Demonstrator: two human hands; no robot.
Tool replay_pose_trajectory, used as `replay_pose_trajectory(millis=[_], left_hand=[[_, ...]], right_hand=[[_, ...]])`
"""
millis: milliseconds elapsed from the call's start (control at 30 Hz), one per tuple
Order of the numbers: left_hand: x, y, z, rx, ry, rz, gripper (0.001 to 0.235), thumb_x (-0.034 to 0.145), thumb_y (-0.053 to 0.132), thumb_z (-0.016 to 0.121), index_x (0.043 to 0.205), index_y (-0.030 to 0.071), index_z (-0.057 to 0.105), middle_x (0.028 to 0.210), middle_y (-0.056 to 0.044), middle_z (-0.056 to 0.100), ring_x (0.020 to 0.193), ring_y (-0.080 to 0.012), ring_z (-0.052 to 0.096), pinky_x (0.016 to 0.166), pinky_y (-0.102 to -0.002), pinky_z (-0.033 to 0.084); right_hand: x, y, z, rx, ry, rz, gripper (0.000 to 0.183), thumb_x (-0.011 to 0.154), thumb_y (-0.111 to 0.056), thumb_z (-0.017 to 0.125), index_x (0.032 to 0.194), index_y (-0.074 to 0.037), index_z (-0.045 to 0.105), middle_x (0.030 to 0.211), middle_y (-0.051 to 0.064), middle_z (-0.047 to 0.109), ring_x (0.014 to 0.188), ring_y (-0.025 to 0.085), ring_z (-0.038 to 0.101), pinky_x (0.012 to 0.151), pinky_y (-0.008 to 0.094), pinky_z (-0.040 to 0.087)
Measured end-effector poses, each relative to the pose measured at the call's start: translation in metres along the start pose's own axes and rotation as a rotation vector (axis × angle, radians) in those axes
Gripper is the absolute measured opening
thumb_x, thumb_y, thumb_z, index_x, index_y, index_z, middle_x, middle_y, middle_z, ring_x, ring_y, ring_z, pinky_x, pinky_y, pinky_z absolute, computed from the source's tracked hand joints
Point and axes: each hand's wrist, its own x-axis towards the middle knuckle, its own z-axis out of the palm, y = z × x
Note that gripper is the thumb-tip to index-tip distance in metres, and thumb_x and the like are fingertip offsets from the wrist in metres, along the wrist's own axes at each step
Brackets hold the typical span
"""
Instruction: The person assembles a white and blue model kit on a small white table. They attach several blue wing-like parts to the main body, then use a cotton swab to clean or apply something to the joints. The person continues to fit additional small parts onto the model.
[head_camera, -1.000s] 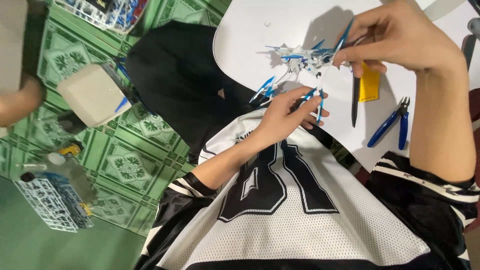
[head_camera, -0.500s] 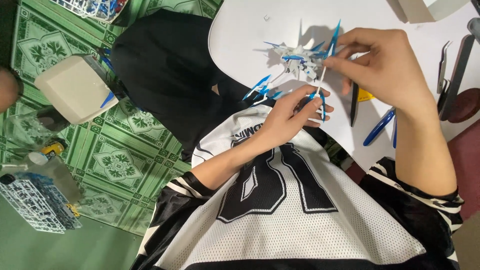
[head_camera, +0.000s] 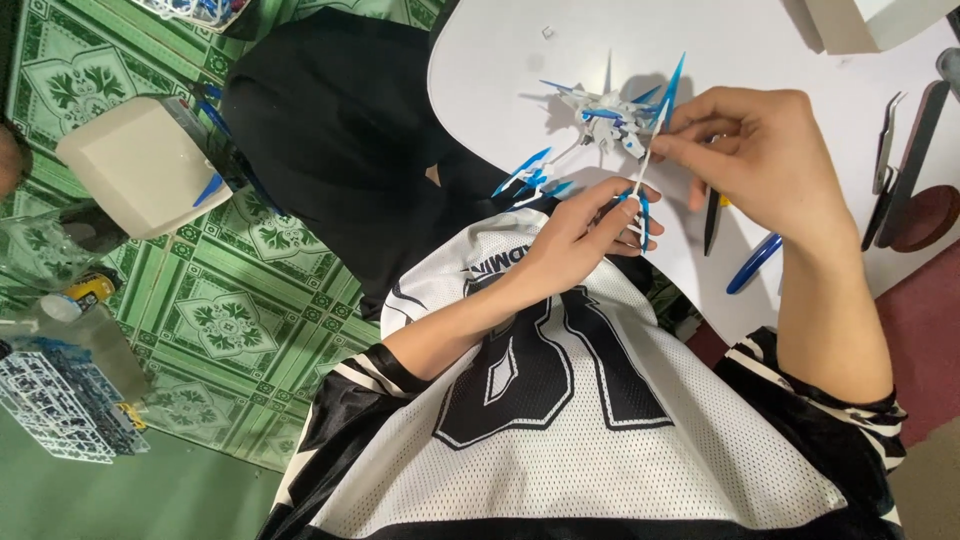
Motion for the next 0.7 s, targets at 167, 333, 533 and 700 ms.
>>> replay_pose_trajectory(millis=[167, 333, 533, 700], left_hand=[[0.002, -0.003, -0.002, -0.021, 0.004, -0.006, 0.031, 0.100, 0.024, 0.043, 0.116, 0.000, 0.054, 0.093, -0.013, 0.068, 0.080, -0.0192, 0.070, 0.074, -0.028, 0.061], [0.003, -0.005, -0.004, -0.049, 0.012, -0.014, 0.032, 0.099, 0.024, 0.044, 0.115, -0.001, 0.055, 0.091, -0.012, 0.067, 0.080, -0.0193, 0.070, 0.075, -0.028, 0.061], [0.002, -0.004, -0.004, -0.055, 0.028, -0.023, 0.030, 0.099, 0.023, 0.044, 0.113, 0.000, 0.056, 0.088, -0.012, 0.068, 0.077, -0.0195, 0.070, 0.073, -0.028, 0.061], [0.001, -0.004, -0.005, -0.084, 0.017, -0.008, 0.030, 0.099, 0.021, 0.044, 0.115, -0.001, 0.056, 0.089, -0.013, 0.067, 0.081, -0.0184, 0.068, 0.075, -0.028, 0.060]], right_hand=[[-0.003, 0.004, 0.005, 0.003, 0.001, 0.076, 0.007, 0.090, 0.008, 0.066, 0.094, 0.014, 0.065, 0.076, 0.014, 0.062, 0.048, 0.016, 0.054, 0.044, 0.020, 0.040], [-0.007, 0.000, 0.010, -0.011, -0.005, 0.114, 0.009, 0.092, 0.004, 0.061, 0.095, 0.010, 0.066, 0.080, 0.013, 0.066, 0.043, 0.013, 0.051, 0.042, 0.019, 0.037], [-0.009, 0.021, 0.018, -0.017, 0.064, 0.123, 0.012, 0.091, 0.002, 0.064, 0.101, 0.007, 0.067, 0.068, 0.006, 0.055, 0.048, 0.006, 0.038, 0.041, 0.018, 0.027], [-0.011, 0.028, 0.027, 0.065, 0.106, 0.039, 0.012, 0.093, 0.005, 0.061, 0.103, 0.011, 0.064, 0.071, 0.006, 0.056, 0.055, 0.007, 0.040, 0.048, 0.017, 0.030]])
